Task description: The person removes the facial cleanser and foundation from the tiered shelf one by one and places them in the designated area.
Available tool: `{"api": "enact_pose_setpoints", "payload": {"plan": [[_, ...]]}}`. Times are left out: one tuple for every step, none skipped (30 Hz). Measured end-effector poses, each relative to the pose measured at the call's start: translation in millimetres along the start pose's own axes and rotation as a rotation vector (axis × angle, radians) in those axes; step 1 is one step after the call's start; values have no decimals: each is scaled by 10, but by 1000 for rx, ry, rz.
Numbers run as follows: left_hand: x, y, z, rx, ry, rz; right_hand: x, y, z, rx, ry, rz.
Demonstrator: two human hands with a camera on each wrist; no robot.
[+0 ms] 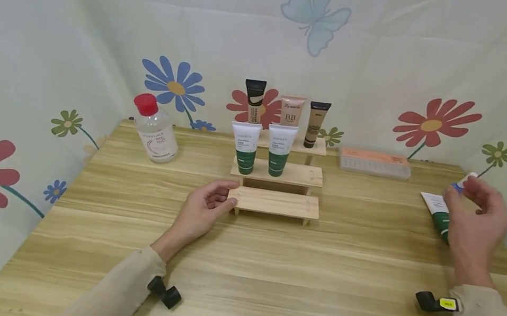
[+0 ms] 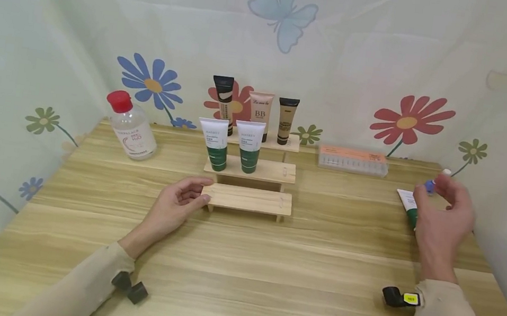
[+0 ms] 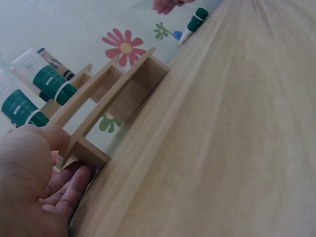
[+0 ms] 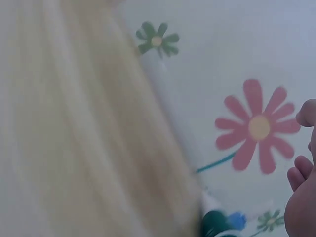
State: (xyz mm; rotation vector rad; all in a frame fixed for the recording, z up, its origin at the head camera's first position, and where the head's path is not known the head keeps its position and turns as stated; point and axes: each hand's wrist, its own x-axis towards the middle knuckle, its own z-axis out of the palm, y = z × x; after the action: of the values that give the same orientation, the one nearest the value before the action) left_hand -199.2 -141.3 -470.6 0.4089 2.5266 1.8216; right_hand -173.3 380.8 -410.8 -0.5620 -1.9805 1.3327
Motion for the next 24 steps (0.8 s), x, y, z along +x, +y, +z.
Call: {"api": "enact_pose_setpoints", "payload": {"plan": [[-2,-2,2,1,0,-1,-26,-78,10,6,12,-17],[-2,-5,4,3,1,-2,-54,-158,19,20,20,-35],[-4,-5,4,4,2,-3,-84,-240,29,39,26,-50],[-5,-6,6,5,5,-4,-112,-319,40,61,30,-71],[-5,-5,6,5,7,-5,-139,-393,53,82,33,-95],[-4,-7,6,6,9,-5,-163,-463,64,100,31,-116],[-3,-10,6,6,12,-4,-183,-523,78,119,27,-144],[-2,-10,5,5,12,-2,-197,-579,97,147,21,-169],[-2,-11,5,4,14,-1,-207,-626,119,170,13,-193],[-3,-14,2,5,15,1,-216,-671,148,204,3,-212],[-4,-17,0,3,14,2,-225,-709,179,232,-9,-229],[-6,-20,-2,2,14,2,-233,-741,209,257,-23,-246],[-9,-21,-2,2,13,2,-239,-774,240,290,-38,-258],[-10,-22,-2,3,13,1,-248,-806,273,331,-52,-260],[-12,-21,-1,4,13,0,-260,-836,305,363,-65,-265],[-11,-21,1,5,12,-1,-274,-866,335,390,-79,-268],[-11,-17,3,4,11,0,-290,-896,364,429,-97,-273],[-11,-13,4,5,11,2,-312,-930,396,466,-113,-277],[-11,-10,4,5,11,4,-337,-967,427,496,-127,-281],[-8,-9,5,6,12,6,-363,-1003,458,536,-144,-283],[-7,-5,5,4,12,8,-391,-1038,489,559,-158,-288],[-5,-2,6,2,11,10,-420,-1071,521,579,-170,-291],[-4,0,7,0,10,11,-447,-1101,555,597,-180,-306],[-2,1,8,-3,10,11,-473,-1128,592,610,-188,-313]]}}
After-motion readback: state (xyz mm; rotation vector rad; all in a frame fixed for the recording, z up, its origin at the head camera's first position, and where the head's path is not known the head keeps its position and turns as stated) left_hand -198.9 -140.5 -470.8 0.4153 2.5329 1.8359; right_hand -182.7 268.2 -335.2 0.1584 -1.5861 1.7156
